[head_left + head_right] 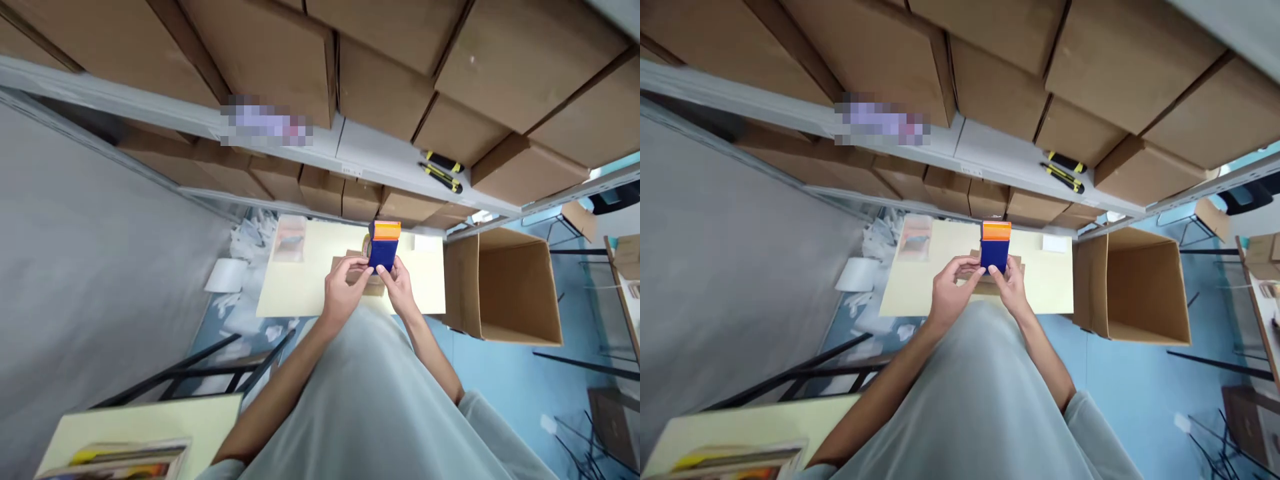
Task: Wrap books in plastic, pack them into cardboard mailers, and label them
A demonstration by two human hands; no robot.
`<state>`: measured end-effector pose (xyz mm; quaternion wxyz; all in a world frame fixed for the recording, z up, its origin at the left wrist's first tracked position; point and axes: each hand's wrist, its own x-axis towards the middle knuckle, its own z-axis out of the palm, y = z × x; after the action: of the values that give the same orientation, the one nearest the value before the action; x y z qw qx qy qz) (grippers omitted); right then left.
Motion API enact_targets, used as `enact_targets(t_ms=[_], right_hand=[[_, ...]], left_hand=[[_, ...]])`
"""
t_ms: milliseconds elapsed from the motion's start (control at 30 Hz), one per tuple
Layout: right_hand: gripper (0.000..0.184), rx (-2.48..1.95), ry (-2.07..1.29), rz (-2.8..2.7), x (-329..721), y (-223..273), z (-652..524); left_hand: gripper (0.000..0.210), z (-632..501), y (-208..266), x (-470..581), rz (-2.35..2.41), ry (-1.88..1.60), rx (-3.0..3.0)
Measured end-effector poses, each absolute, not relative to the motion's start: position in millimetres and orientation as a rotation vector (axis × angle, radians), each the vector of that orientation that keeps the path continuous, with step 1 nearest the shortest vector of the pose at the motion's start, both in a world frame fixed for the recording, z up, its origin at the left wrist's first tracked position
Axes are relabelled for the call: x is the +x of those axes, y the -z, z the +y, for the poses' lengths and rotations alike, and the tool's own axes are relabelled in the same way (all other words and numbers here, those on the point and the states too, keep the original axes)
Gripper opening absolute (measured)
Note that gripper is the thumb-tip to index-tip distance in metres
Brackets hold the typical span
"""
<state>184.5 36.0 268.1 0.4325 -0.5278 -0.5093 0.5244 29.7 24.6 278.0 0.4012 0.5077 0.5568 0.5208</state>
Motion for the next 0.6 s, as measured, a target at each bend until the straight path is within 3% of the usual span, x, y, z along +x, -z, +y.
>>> enact_targets(t_ms=[267, 467, 600], right_hand=[[0.067, -1.371, -1.432, -1.289, 192, -264, 13], [0.059, -1.352, -1.377, -1.491, 192, -270, 11], [0.055, -1.383, -1.329, -1.676, 203, -273, 5]], left_hand=[[0.014, -6, -280, 15, 1.332, -1.125, 1.353], [0.043, 13, -295, -8, 1.471, -1.260, 1.384], [0.039, 30, -314, -20, 1.395, -1.234, 1.519]])
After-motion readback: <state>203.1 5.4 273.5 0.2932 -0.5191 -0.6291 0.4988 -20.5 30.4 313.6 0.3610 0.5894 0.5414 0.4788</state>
